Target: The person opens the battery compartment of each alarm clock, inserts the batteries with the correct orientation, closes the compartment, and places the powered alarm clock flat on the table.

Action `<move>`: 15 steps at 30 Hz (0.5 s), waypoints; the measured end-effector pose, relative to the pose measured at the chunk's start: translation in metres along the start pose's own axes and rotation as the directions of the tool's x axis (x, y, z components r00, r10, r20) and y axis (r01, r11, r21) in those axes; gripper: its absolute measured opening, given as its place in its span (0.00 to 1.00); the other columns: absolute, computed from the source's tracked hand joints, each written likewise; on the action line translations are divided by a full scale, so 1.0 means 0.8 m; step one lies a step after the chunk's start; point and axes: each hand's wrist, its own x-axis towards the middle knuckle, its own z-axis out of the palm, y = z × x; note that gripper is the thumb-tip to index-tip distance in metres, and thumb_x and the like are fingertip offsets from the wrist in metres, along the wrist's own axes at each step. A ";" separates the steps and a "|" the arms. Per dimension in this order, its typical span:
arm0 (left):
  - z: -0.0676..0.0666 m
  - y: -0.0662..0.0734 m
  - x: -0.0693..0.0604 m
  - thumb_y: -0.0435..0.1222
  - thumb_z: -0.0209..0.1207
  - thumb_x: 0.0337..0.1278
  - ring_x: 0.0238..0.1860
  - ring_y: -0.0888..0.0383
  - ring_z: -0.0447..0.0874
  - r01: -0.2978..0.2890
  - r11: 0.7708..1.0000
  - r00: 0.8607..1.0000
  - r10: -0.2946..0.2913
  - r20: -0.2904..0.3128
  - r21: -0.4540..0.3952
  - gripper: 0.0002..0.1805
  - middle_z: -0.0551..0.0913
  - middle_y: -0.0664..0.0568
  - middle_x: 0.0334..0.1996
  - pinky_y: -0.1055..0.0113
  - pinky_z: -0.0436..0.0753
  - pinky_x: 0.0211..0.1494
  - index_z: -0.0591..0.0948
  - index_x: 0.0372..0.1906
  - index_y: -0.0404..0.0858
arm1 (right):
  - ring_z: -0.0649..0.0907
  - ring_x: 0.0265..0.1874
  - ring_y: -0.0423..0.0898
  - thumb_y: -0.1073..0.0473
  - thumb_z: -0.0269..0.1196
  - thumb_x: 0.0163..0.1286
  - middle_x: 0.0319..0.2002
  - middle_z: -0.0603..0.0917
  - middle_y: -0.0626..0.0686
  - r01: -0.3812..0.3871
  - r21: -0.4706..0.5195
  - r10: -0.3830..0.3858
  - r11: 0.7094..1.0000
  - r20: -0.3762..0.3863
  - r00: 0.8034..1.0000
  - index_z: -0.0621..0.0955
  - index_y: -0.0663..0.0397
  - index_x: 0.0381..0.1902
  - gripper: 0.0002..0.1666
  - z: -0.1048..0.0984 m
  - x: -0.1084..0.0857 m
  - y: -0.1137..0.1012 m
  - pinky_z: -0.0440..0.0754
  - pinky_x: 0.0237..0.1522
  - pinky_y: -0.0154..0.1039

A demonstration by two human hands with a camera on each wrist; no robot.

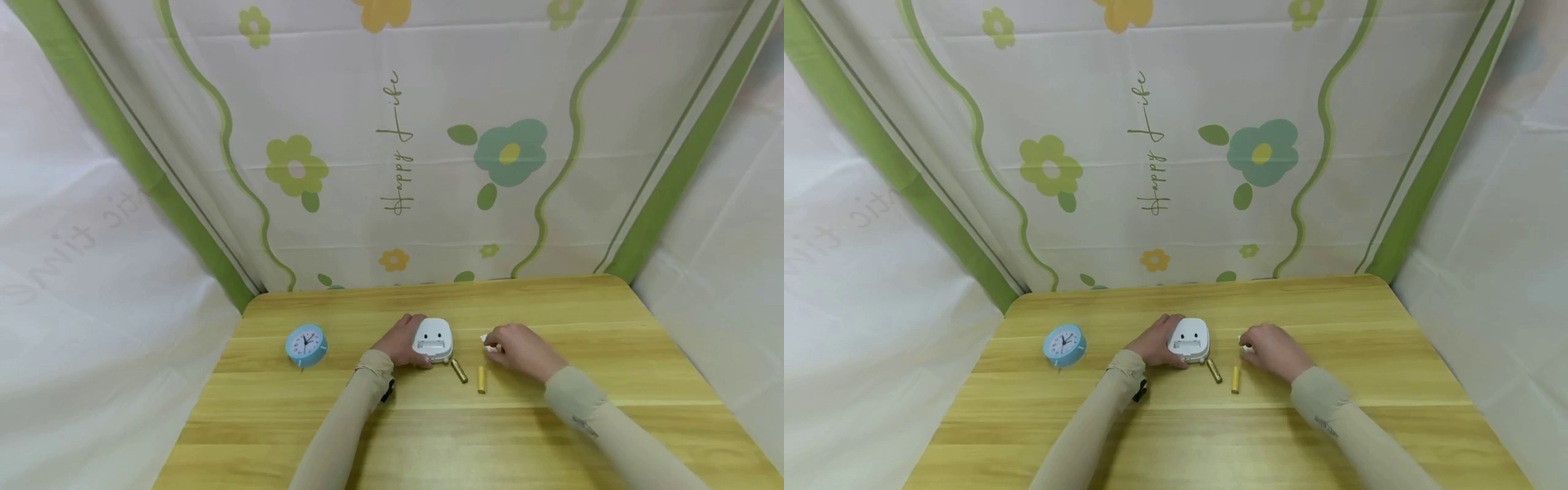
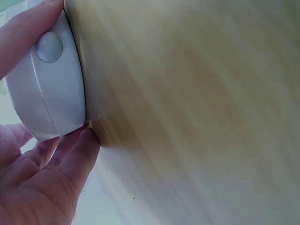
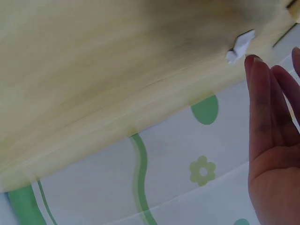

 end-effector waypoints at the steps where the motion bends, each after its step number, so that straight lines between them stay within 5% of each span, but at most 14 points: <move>1: 0.000 -0.001 0.000 0.46 0.85 0.36 0.62 0.51 0.76 -0.001 1.000 1.000 0.001 -0.004 -0.002 0.59 0.72 0.46 0.66 0.55 0.77 0.70 0.64 0.77 0.48 | 0.78 0.26 0.36 0.58 0.77 0.61 0.36 0.91 0.49 -0.006 0.015 0.006 1.000 0.014 1.000 0.90 0.56 0.40 0.11 0.000 -0.002 -0.003 0.79 0.32 0.35; 7: 0.003 -0.004 0.003 0.46 0.85 0.35 0.62 0.52 0.76 -0.003 1.000 1.000 0.002 -0.011 -0.012 0.59 0.73 0.47 0.65 0.55 0.77 0.70 0.64 0.77 0.48 | 0.78 0.31 0.38 0.44 0.82 0.51 0.41 0.89 0.48 -0.036 0.067 0.030 0.997 0.080 0.996 0.88 0.57 0.51 0.33 0.011 -0.013 -0.018 0.80 0.37 0.38; 15: 0.005 -0.005 0.004 0.46 0.85 0.35 0.63 0.52 0.76 0.007 1.000 1.000 -0.007 -0.009 -0.010 0.61 0.73 0.47 0.66 0.55 0.76 0.71 0.63 0.78 0.48 | 0.86 0.48 0.54 0.41 0.84 0.43 0.52 0.87 0.54 -0.054 0.010 0.053 0.999 0.105 0.993 0.86 0.53 0.56 0.43 0.023 -0.019 -0.029 0.84 0.55 0.55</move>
